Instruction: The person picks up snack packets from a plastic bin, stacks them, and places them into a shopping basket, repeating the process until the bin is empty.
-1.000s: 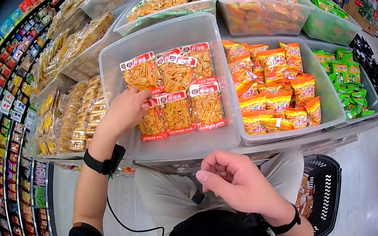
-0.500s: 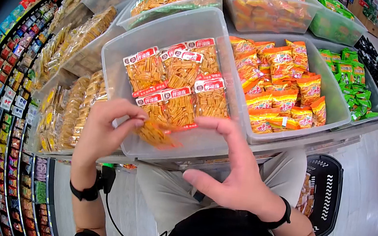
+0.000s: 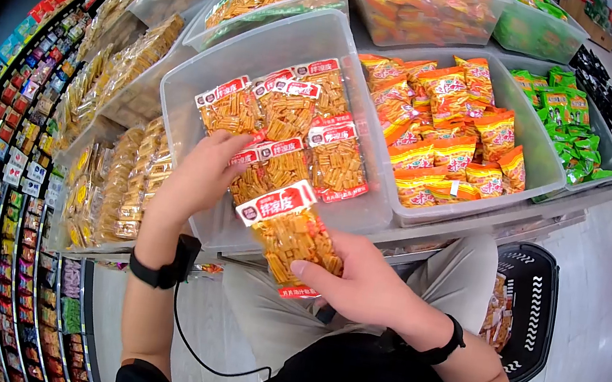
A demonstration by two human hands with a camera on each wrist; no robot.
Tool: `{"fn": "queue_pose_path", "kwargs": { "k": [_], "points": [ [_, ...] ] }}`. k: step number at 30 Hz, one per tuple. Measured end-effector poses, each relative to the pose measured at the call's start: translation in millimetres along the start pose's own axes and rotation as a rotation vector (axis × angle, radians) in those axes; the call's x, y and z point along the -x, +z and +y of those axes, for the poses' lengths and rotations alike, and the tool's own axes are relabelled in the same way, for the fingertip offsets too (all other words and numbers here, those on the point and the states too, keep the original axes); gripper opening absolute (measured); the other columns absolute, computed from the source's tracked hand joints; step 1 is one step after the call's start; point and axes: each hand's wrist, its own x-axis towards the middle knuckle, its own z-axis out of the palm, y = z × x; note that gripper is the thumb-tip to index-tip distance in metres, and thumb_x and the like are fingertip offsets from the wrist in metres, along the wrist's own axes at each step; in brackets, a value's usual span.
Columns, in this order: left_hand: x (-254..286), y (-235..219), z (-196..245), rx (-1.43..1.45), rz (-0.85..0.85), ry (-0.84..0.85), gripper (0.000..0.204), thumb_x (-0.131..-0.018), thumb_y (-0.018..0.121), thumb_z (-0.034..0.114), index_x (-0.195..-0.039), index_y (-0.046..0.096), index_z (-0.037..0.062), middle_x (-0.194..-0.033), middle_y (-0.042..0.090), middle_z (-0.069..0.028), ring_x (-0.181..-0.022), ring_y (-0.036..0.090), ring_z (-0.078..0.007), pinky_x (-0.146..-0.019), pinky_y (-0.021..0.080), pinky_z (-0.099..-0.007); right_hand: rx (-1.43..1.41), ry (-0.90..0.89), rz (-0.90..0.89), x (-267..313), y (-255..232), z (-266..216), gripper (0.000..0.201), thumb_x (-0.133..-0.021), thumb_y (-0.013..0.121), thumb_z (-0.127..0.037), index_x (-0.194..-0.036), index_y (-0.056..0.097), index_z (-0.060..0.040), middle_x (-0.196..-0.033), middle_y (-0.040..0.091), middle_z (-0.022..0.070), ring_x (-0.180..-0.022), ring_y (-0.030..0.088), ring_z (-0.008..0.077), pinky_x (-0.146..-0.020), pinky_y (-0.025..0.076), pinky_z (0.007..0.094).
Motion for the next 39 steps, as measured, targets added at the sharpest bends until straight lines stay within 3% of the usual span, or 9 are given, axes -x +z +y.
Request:
{"fn": "queue_pose_path", "kwargs": {
  "k": [6,16,19,22,24,28,34,35,39],
  "points": [
    [-17,20,-26,-0.163,-0.263,-0.167,0.03,-0.08,0.064,0.006,-0.11,0.063,0.0029,-0.097,0.06,-0.0185,-0.094,0.059,-0.0378,-0.083,0.049,-0.0446,-0.056,-0.151,-0.015,11,-9,5,0.034,-0.093,0.058,-0.011,-0.124,0.053,0.0015,-0.11,0.065,0.0055,-0.1,0.058,0.0103,-0.09,0.046,0.0293],
    [-11,5,-20,-0.116,-0.187,-0.093,0.013,-0.074,0.068,0.006,-0.082,0.058,0.0019,-0.085,0.064,-0.0158,-0.082,0.062,-0.035,-0.069,0.049,-0.0425,-0.005,-0.154,-0.044,15,-12,13,0.039,-0.089,0.062,-0.012,-0.125,0.053,0.0011,-0.104,0.067,0.007,-0.093,0.059,0.0099,-0.085,0.048,0.0288],
    [-3,-13,-8,0.051,-0.186,-0.133,0.011,-0.076,0.067,0.004,-0.08,0.057,0.0019,-0.075,0.064,-0.0137,-0.07,0.062,-0.0321,-0.064,0.048,-0.039,0.09,-0.09,-0.059,14,-16,15,0.045,-0.085,0.066,-0.014,-0.124,0.054,0.0017,-0.116,0.062,0.0115,-0.103,0.059,0.016,-0.09,0.046,0.0315],
    [3,-36,14,0.328,-0.146,-0.15,0.009,-0.079,0.067,0.002,-0.081,0.058,0.0013,-0.07,0.064,-0.0091,-0.066,0.062,-0.0225,-0.062,0.048,-0.0325,0.418,-0.496,0.133,6,-13,13,0.047,-0.079,0.07,-0.018,-0.12,0.056,0.0023,-0.132,0.049,0.0198,-0.118,0.053,0.0282,-0.097,0.042,0.0364],
    [6,-45,30,0.545,-0.129,-0.159,0.007,-0.082,0.066,-0.001,-0.084,0.06,0.0005,-0.071,0.062,-0.0033,-0.067,0.059,-0.0089,-0.062,0.048,-0.0233,0.473,-0.551,0.182,3,-10,4,0.048,-0.078,0.07,-0.019,-0.118,0.055,0.0024,-0.136,0.041,0.024,-0.124,0.047,0.0347,-0.1,0.039,0.039],
    [7,-61,65,0.7,-0.152,-0.132,0.009,-0.082,0.067,-0.001,-0.09,0.063,-0.0005,-0.079,0.064,-0.0004,-0.072,0.058,-0.0036,-0.063,0.047,-0.0195,0.515,-0.58,0.228,-5,-5,-6,0.042,-0.076,0.071,-0.016,-0.11,0.054,0.0024,-0.132,0.042,0.0296,-0.126,0.044,0.0405,-0.101,0.038,0.0417],
    [-1,-53,71,0.989,-0.131,-0.106,0.009,-0.083,0.067,-0.002,-0.092,0.064,-0.0021,-0.086,0.066,-0.0018,-0.075,0.06,-0.0044,-0.066,0.048,-0.0187,0.178,-0.348,0.221,-8,-10,2,0.028,-0.077,0.069,-0.006,-0.095,0.048,0.0002,-0.112,0.056,0.018,-0.099,0.061,0.0264,-0.086,0.047,0.0355],
    [-4,-48,69,1.041,-0.115,-0.095,0.009,-0.084,0.066,-0.002,-0.093,0.064,-0.0024,-0.086,0.066,-0.0022,-0.076,0.06,-0.0048,-0.067,0.049,-0.0189,0.28,-0.369,0.268,-10,-15,11,0.027,-0.081,0.066,-0.005,-0.1,0.047,-0.0011,-0.1,0.059,0.0099,-0.083,0.062,0.015,-0.068,0.051,0.029],
    [-20,-33,68,1.205,-0.097,-0.154,0.011,-0.084,0.066,-0.002,-0.095,0.066,-0.0032,-0.086,0.068,-0.0038,-0.079,0.063,-0.0064,-0.07,0.05,-0.02,-0.204,-0.155,0.229,-12,-11,-3,0.034,-0.087,0.062,-0.005,-0.116,0.045,-0.0018,-0.102,0.061,0.0072,-0.079,0.061,0.0068,-0.044,0.05,0.022]
  ]
}}
